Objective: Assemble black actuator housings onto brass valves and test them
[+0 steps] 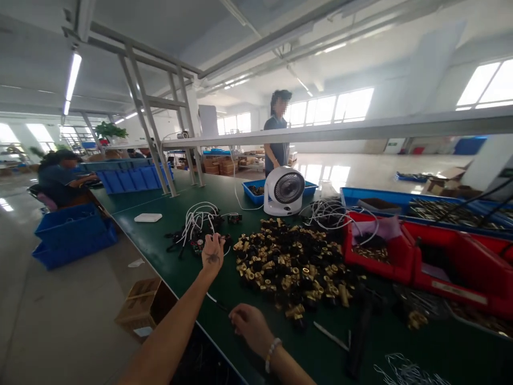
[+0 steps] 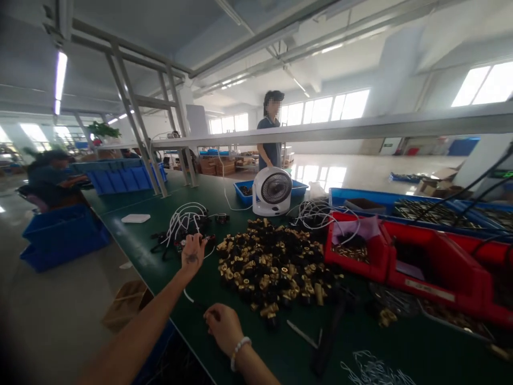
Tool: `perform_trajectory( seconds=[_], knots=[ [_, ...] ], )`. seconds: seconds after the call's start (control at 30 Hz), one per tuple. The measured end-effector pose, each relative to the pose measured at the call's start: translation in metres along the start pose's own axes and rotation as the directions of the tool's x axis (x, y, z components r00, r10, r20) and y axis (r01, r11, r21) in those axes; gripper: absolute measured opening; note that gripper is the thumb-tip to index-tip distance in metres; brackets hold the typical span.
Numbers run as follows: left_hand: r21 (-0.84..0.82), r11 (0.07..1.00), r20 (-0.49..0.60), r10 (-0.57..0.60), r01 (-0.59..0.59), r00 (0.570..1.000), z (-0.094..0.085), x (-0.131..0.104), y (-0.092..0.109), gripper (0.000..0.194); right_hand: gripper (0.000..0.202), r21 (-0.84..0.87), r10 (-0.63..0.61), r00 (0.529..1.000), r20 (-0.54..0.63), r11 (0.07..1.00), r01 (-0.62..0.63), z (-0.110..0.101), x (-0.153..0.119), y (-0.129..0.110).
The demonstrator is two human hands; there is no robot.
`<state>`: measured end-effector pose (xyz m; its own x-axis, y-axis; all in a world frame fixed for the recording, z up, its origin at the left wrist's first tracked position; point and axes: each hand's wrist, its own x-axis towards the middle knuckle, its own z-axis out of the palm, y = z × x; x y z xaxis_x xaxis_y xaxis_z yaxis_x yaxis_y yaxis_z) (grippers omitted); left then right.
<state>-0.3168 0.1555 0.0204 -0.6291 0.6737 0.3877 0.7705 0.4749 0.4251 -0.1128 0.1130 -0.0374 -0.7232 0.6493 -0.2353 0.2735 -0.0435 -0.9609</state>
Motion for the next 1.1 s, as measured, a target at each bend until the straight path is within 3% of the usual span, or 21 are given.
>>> perform_trajectory(
  seconds=[0.17, 0.27, 0.37, 0.43, 0.53, 0.63, 0.7, 0.77, 0.87, 0.93, 1.1],
  knots=[
    [-0.226, 0.97, 0.206, 0.136, -0.088, 0.969, 0.014, -0.018, 0.057, 0.03, 0.021, -0.08, -0.038, 0.999, -0.008, 0.996, 0.037, 0.001, 0.0, 0.0],
    [-0.344, 0.932, 0.275, 0.213, -0.111, 0.938, 0.025, -0.031, 0.092, 0.031, 0.022, -0.128, -0.057, 0.998, -0.006, 0.99, 0.055, 0.0, -0.005, -0.001],
    [-0.434, 0.891, 0.285, 0.275, -0.132, 0.918, 0.026, -0.043, 0.106, 0.03, 0.025, -0.193, -0.069, 0.998, -0.009, 0.979, 0.066, 0.0, -0.009, -0.003],
    [-0.48, 0.866, 0.251, 0.286, -0.138, 0.925, 0.017, -0.048, 0.099, 0.027, 0.027, -0.261, -0.08, 0.997, -0.007, 0.962, 0.076, -0.001, -0.009, -0.006],
    [-0.506, 0.858, 0.141, 0.188, -0.092, 0.972, -0.01, -0.055, 0.061, 0.023, 0.023, -0.41, -0.119, 0.993, 0.014, 0.905, 0.115, -0.002, -0.013, -0.012],
    [-0.465, 0.884, 0.01, -0.046, 0.045, 0.999, -0.047, -0.066, -0.005, 0.022, 0.024, -0.578, -0.162, 0.982, 0.093, 0.795, 0.186, 0.002, -0.023, -0.021],
    [-0.395, 0.899, -0.071, -0.234, 0.188, 0.97, -0.068, -0.078, -0.058, 0.024, 0.036, -0.668, -0.181, 0.967, 0.181, 0.698, 0.256, 0.009, -0.027, -0.028],
    [-0.302, 0.886, -0.135, -0.404, 0.351, 0.905, -0.08, -0.095, -0.116, 0.029, 0.047, -0.728, -0.195, 0.942, 0.271, 0.599, 0.334, 0.021, -0.023, -0.033],
    [-0.141, 0.806, -0.133, -0.591, 0.575, 0.796, -0.081, -0.135, -0.195, 0.033, 0.054, -0.778, -0.21, 0.909, 0.359, 0.47, 0.417, 0.045, -0.008, -0.034],
    [-0.038, 0.743, -0.069, -0.669, 0.668, 0.74, -0.074, -0.168, -0.233, 0.035, 0.056, -0.804, -0.23, 0.898, 0.376, 0.4, 0.439, 0.062, 0.002, -0.033],
    [0.156, 0.706, 0.203, -0.708, 0.691, 0.677, -0.044, -0.239, -0.283, 0.034, 0.056, -0.855, -0.279, 0.882, 0.379, 0.259, 0.45, 0.091, 0.028, -0.036]
  ],
)
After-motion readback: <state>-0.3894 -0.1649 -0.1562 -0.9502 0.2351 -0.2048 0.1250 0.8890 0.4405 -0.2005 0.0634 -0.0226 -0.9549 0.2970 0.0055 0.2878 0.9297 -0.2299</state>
